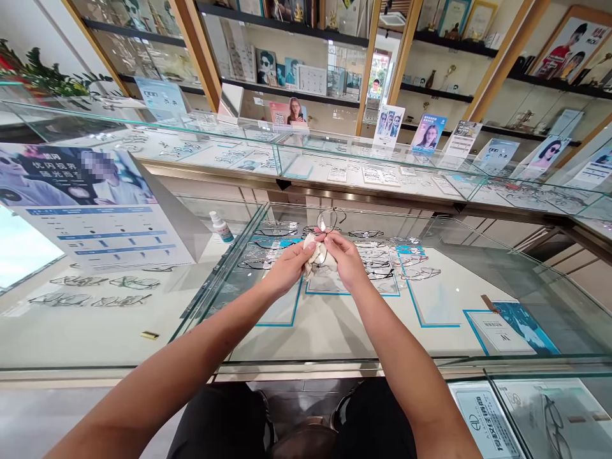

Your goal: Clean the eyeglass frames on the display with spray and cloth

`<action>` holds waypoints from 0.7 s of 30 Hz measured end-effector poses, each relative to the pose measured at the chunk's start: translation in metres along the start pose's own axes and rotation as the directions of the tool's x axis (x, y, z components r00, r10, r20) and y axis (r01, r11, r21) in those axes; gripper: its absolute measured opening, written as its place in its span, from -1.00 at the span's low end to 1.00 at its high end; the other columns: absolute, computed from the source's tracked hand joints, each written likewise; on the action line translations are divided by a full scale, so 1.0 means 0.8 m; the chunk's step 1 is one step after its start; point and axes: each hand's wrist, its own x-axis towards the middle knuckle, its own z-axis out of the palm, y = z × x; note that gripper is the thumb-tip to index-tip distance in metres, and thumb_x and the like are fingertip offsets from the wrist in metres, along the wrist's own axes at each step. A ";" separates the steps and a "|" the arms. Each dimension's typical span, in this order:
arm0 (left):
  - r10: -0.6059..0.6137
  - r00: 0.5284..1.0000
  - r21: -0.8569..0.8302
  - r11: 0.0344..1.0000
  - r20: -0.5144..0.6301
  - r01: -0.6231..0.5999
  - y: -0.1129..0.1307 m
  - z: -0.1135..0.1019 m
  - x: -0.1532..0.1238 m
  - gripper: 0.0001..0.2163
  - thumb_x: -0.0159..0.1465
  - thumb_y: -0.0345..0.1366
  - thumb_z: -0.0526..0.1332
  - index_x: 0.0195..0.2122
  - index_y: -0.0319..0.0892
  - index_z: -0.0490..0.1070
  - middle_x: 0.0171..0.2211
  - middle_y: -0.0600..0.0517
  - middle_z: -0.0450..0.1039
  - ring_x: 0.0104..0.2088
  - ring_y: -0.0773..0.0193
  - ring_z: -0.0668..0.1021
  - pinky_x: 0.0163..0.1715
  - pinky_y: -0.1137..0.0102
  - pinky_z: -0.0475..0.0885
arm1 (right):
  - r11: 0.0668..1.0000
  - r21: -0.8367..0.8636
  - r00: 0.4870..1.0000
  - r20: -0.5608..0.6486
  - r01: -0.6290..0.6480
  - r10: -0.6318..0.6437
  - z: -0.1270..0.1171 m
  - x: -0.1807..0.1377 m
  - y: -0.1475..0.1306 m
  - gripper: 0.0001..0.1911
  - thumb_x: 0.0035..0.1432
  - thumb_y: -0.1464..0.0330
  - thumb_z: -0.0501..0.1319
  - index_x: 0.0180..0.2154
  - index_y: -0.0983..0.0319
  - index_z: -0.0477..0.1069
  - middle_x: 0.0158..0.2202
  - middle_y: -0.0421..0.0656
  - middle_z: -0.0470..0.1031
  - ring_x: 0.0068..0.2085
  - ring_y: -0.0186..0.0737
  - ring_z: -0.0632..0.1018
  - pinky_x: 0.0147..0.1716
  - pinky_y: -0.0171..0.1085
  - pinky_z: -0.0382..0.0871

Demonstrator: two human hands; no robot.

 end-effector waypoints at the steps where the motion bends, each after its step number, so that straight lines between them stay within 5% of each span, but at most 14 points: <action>1: -0.011 1.000 -0.012 1.000 -0.006 0.011 -0.001 0.000 0.001 -0.38 0.27 0.19 0.43 0.17 -0.17 0.59 -0.26 -0.01 0.63 -0.29 0.25 0.59 -0.27 0.43 0.41 | 1.000 -0.006 1.000 0.011 0.001 -0.001 0.000 -0.001 0.000 -0.71 0.20 0.04 0.47 -0.25 0.11 0.68 0.20 -0.09 0.64 0.24 0.02 0.57 0.21 -0.11 0.46; 14: -0.178 0.981 -0.171 0.972 -0.078 0.163 0.013 0.010 -0.006 -0.42 0.04 0.07 0.62 -0.04 -0.17 0.56 -0.33 0.08 0.58 -0.30 0.33 0.56 -0.24 0.46 0.41 | 0.977 -0.208 0.998 0.049 0.044 -0.034 0.002 -0.002 0.000 -0.56 0.16 -0.14 0.43 -0.18 0.05 0.74 0.01 -0.14 0.77 -0.05 -0.02 0.67 0.05 -0.09 0.54; 21: -0.147 0.989 -0.170 0.975 -0.005 0.144 0.016 0.011 -0.008 -0.39 0.07 -0.05 0.63 0.05 -0.18 0.51 -0.28 0.06 0.60 -0.30 0.31 0.59 -0.25 0.44 0.41 | 0.996 -0.083 0.998 0.059 0.022 -0.017 0.002 -0.002 0.003 -0.72 0.24 0.01 0.44 -0.16 0.02 0.75 0.03 -0.16 0.76 0.08 -0.03 0.69 0.20 -0.07 0.49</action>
